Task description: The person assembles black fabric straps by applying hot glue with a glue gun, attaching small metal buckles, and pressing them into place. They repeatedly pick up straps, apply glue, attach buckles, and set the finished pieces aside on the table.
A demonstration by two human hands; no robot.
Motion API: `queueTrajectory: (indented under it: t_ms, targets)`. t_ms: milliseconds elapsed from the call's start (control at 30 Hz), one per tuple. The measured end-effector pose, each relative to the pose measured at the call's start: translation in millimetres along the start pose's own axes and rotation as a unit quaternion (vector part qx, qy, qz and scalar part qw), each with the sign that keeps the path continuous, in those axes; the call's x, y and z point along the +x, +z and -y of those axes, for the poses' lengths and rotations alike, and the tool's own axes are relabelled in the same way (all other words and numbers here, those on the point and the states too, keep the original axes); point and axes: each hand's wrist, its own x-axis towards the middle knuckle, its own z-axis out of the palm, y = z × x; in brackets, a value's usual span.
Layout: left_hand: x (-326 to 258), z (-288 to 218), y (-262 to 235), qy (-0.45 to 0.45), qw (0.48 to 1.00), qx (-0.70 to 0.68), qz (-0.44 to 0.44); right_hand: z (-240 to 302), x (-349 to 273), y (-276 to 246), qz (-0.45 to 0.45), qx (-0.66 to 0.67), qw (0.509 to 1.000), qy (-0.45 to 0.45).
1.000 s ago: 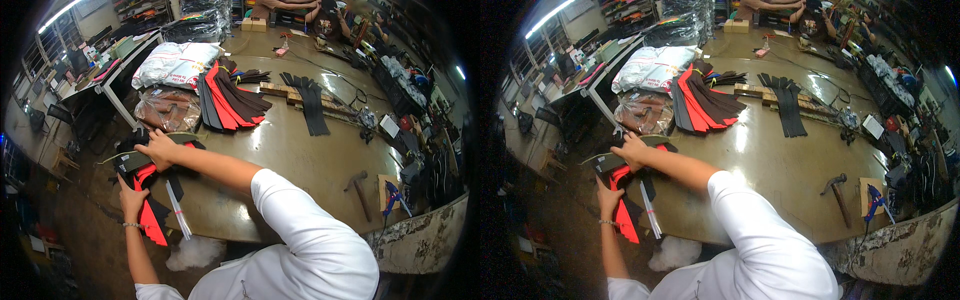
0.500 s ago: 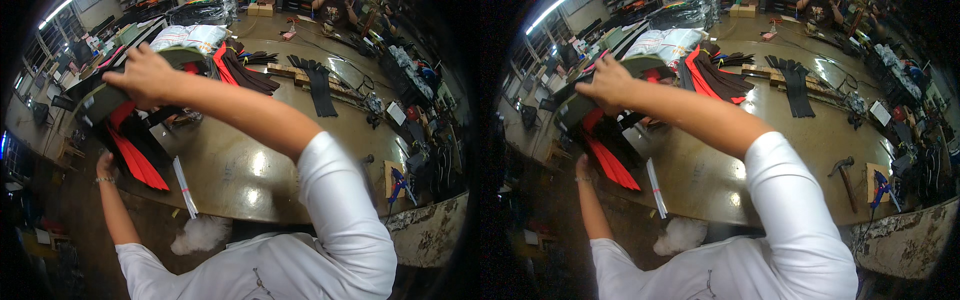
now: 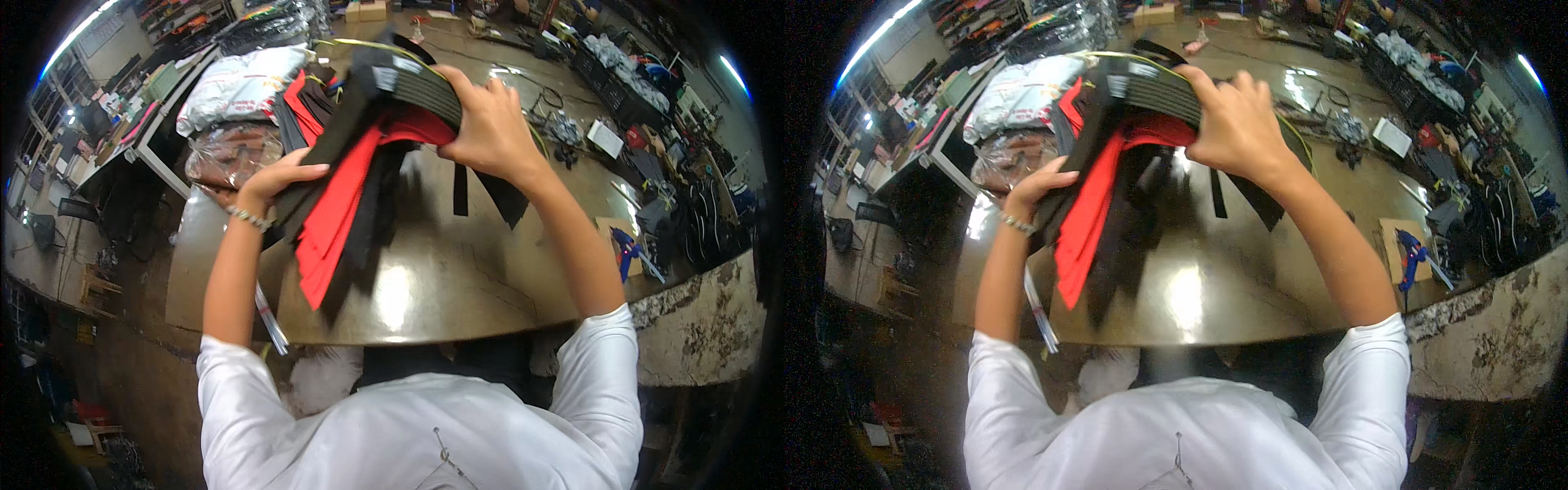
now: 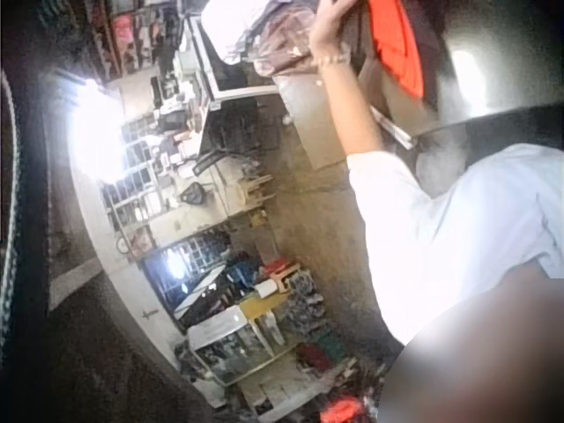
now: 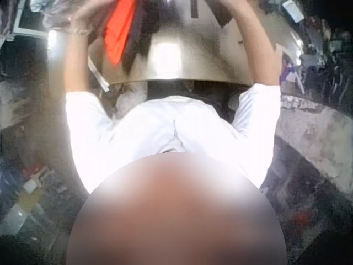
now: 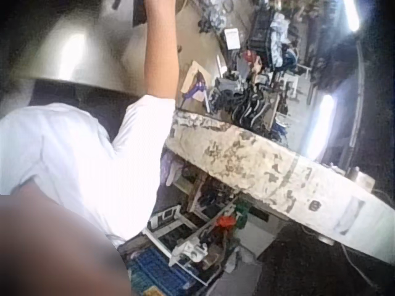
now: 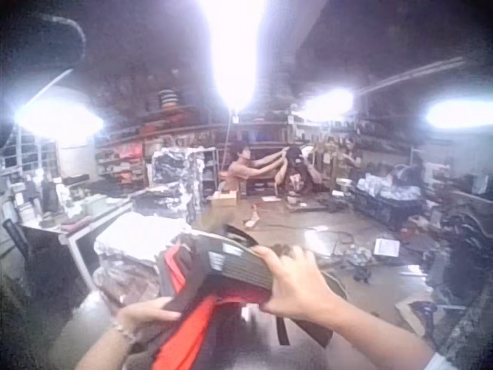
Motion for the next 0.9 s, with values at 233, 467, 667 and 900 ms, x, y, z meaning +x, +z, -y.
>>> queueTrajectory:
  t_ms: [233,467,667,900]
  targets:
    - [67,79,54,-0.124,0.987,0.068,0.072,-50,-108,66,0.149,0.039,0.977,0.148]
    - [55,83,26,-0.123,0.972,-0.192,-0.059,-54,-89,45,0.109,0.083,0.981,0.135]
    - [63,93,43,0.199,0.866,-0.449,0.095,-47,-63,10,0.111,0.139,0.964,0.195]
    - [92,152,147,0.242,0.700,-0.668,-0.076,-43,-57,-1,0.105,0.156,0.958,0.216]
